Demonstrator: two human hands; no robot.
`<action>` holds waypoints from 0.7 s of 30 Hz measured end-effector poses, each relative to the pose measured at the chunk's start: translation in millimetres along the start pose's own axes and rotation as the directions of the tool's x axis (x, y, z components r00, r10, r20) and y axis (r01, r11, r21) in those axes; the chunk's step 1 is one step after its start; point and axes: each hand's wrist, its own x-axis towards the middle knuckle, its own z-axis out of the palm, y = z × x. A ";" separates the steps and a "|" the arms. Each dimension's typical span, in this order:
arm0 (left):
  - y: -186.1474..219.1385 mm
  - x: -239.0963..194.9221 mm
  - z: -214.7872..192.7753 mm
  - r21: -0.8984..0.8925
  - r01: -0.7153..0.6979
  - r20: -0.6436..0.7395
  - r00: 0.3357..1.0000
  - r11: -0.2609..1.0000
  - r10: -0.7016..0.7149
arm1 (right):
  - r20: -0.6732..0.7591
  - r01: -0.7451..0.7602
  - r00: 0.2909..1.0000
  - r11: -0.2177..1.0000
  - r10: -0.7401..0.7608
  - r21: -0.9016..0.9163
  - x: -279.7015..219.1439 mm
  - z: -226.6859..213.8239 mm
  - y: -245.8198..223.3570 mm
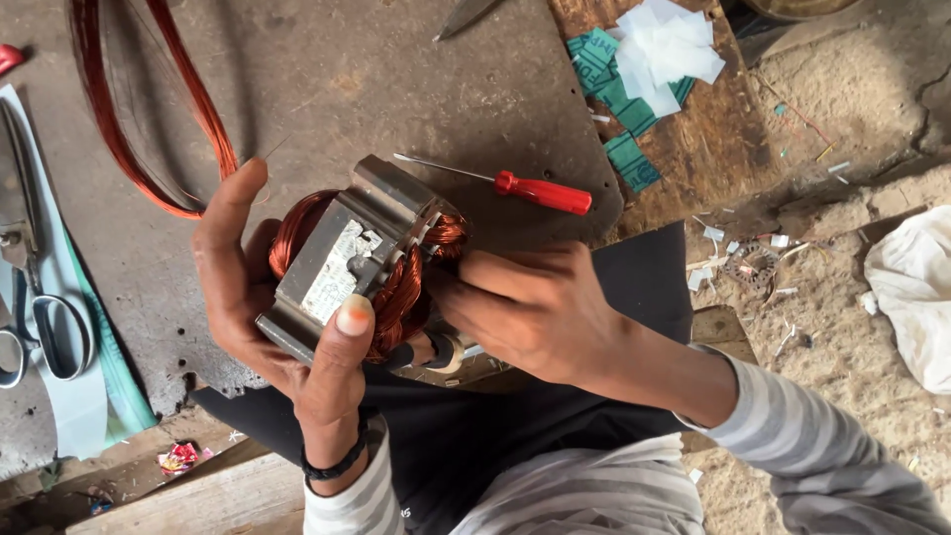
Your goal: Repairing or rewinding an electric motor stator by inserting and adjusting copper wire coils.
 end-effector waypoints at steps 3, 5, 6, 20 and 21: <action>-3.9 -1.8 -3.1 -0.027 -0.004 0.023 1.000 1.000 0.005 | -0.018 0.000 1.000 1.000 0.000 -0.010 3.6 0.5 -1.4; -7.6 -3.6 -6.4 0.005 -0.043 0.038 0.998 0.999 0.043 | -0.013 -0.005 1.000 1.000 0.005 -0.014 -0.9 1.4 -2.6; -9.5 -3.9 -8.0 0.035 -0.083 0.055 0.995 0.996 0.081 | -0.009 -0.012 1.000 1.000 0.012 -0.019 -2.6 1.9 -2.8; 54.5 49.2 5.2 0.366 -0.151 0.264 0.963 0.918 0.053 | -0.019 0.023 1.000 1.000 -0.023 0.008 -28.5 -14.9 -7.3; 72.2 56.4 9.2 0.559 -0.148 0.301 0.953 0.816 -0.034 | -0.043 -0.001 0.999 0.999 0.003 0.034 -31.3 -15.0 -11.1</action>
